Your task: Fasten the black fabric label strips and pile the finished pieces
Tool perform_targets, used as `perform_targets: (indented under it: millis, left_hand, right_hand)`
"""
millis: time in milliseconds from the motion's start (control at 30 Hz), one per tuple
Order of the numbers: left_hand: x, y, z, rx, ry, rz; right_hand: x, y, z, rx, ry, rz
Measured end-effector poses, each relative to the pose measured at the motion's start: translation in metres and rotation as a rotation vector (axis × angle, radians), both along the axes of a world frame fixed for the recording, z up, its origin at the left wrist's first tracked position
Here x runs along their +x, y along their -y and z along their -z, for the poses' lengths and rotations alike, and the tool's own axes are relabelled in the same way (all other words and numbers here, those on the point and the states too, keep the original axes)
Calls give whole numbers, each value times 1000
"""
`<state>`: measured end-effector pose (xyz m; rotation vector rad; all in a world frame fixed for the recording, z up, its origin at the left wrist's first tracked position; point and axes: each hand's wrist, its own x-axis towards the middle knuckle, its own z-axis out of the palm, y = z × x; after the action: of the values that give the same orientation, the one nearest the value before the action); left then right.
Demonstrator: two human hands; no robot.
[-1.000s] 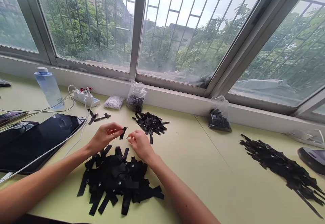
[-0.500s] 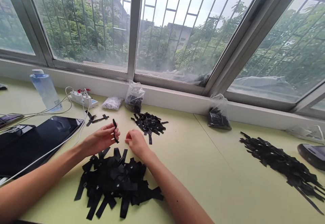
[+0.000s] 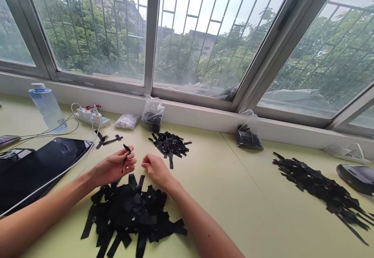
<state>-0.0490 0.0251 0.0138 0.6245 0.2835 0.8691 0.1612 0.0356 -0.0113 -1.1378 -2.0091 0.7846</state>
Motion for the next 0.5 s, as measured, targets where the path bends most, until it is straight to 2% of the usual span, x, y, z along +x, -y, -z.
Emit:
perform_targets:
  millis: [100, 200, 500]
  left_hand:
    - [0, -1, 1, -15, -6, -3]
    - [0, -1, 0, -41, -14, -9]
    - [3, 1, 3, -54, -70, 43]
  right_hand:
    - [-2, 4, -14, -190, -381, -35]
    - [-6, 10, -25, -247, -597, -51]
    - [-21, 25, -29, -244, -666, -54]
